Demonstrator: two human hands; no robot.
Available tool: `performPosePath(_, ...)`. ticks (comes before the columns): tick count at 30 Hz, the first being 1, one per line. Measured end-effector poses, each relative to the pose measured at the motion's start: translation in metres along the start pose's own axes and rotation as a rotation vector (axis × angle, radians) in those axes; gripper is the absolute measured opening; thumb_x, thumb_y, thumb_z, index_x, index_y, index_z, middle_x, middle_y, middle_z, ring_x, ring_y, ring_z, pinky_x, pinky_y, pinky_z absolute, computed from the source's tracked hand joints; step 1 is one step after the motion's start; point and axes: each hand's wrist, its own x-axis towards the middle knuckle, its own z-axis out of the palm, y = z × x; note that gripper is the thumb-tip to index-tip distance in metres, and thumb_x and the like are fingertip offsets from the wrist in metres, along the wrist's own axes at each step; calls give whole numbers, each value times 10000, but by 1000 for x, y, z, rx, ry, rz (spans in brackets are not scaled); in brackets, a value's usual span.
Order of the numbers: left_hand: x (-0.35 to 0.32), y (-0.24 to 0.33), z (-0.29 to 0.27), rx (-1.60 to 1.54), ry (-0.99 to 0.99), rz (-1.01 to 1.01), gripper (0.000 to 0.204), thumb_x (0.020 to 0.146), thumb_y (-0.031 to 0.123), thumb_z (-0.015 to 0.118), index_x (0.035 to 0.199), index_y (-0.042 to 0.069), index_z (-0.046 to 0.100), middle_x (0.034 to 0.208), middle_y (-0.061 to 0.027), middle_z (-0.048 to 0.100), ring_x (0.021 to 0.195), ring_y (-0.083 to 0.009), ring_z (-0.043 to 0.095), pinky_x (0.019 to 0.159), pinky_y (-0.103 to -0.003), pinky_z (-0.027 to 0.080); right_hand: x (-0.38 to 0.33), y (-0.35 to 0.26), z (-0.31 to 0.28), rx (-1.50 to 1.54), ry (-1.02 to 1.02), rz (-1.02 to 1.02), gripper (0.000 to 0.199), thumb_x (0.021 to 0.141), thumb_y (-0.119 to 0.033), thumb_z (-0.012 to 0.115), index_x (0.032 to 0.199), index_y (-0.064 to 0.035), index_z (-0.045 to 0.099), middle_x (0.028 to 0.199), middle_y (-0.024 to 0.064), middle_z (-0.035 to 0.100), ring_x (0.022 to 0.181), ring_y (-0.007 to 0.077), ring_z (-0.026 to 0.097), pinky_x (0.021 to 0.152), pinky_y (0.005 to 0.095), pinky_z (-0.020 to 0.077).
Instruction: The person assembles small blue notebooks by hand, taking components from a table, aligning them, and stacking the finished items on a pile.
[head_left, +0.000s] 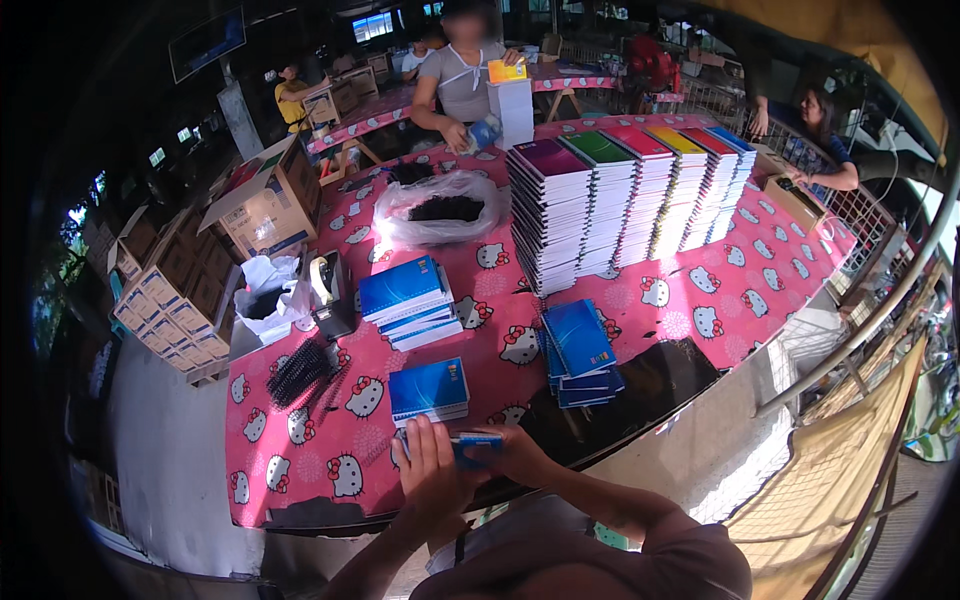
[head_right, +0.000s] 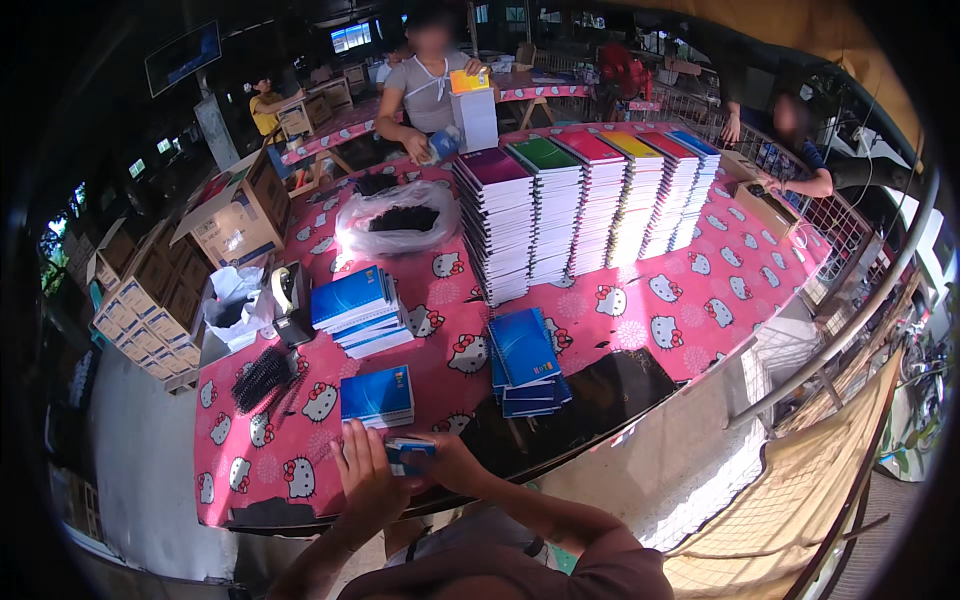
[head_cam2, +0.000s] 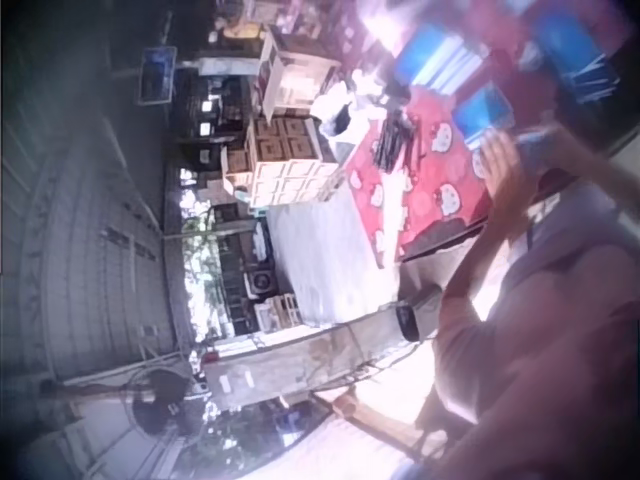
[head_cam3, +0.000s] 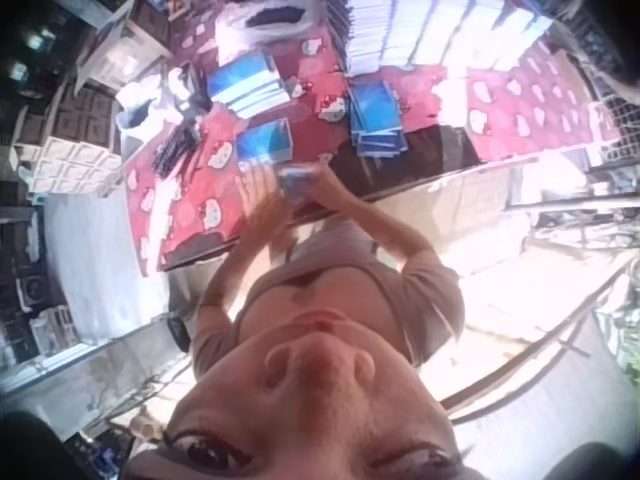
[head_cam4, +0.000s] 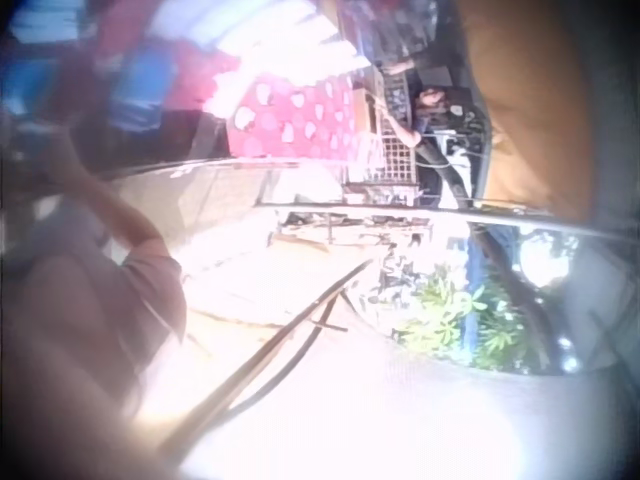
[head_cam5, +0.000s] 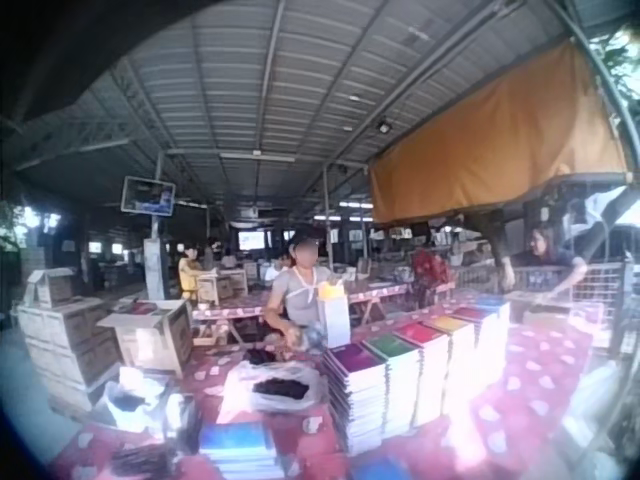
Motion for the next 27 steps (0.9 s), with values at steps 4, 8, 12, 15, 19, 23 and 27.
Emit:
performPosePath(4, 24, -5, -16, 138, -43, 61, 923, 937, 701, 334, 1392, -97, 423, 1481, -303, 384, 1393, -469, 352, 1099, -664, 222, -2, -2, 7, -14, 5, 10, 366, 907, -109, 687, 1258, -25, 626, 1081, 147, 714, 936, 221, 696, 827, 330, 530)
performPosePath(8, 5, -2, 7, -24, -11, 49, 898, 958, 652, 339, 1437, -108, 348, 1518, -327, 306, 1445, -465, 266, 1136, -665, 135, 6, -4, 8, -32, -10, -35, 364, 902, -102, 684, 1257, -38, 630, 1086, 157, 712, 944, 239, 703, 825, 342, 533)
performPosePath(12, 1, -6, 10, -71, -72, 89, 865, 959, 601, 415, 1458, -99, 320, 1535, -315, 283, 1463, -457, 227, 1134, -669, 136, 5, 10, 2, -62, -33, 108, 353, 906, -82, 669, 1256, -49, 637, 1063, 161, 718, 939, 249, 714, 817, 330, 538)
performPosePath(15, -18, 9, 28, -102, -62, 107, 864, 924, 592, 490, 1449, -81, 348, 1533, -297, 298, 1457, -430, 257, 1120, -663, 178, 1, 30, -2, -224, -30, -60, 359, 894, -76, 671, 1250, -39, 639, 1039, 161, 726, 939, 251, 720, 823, 322, 541)
performPosePath(19, -2, 5, 15, -21, -94, 80, 839, 907, 588, 526, 1437, -50, 398, 1525, -258, 341, 1436, -383, 325, 1099, -631, 256, 3, 27, -4, -111, -166, 324, 411, 857, -66, 698, 1263, -35, 640, 1082, 179, 722, 958, 231, 717, 854, 334, 540)
performPosePath(23, -7, 15, 17, -31, -76, 97, 837, 916, 596, 507, 1438, -49, 397, 1521, -259, 341, 1435, -370, 325, 1096, -625, 256, 3, 49, -5, -98, -128, 73, 403, 861, -52, 680, 1262, -38, 642, 1065, 184, 724, 928, 223, 720, 819, 341, 543)
performPosePath(27, 8, 8, 10, -18, -139, 108, 820, 942, 589, 471, 1440, -58, 386, 1520, -265, 337, 1440, -382, 309, 1116, -617, 231, 1, 49, -6, -127, -144, 196, 412, 845, -35, 672, 1256, -37, 642, 1023, 186, 728, 915, 228, 723, 805, 343, 543)
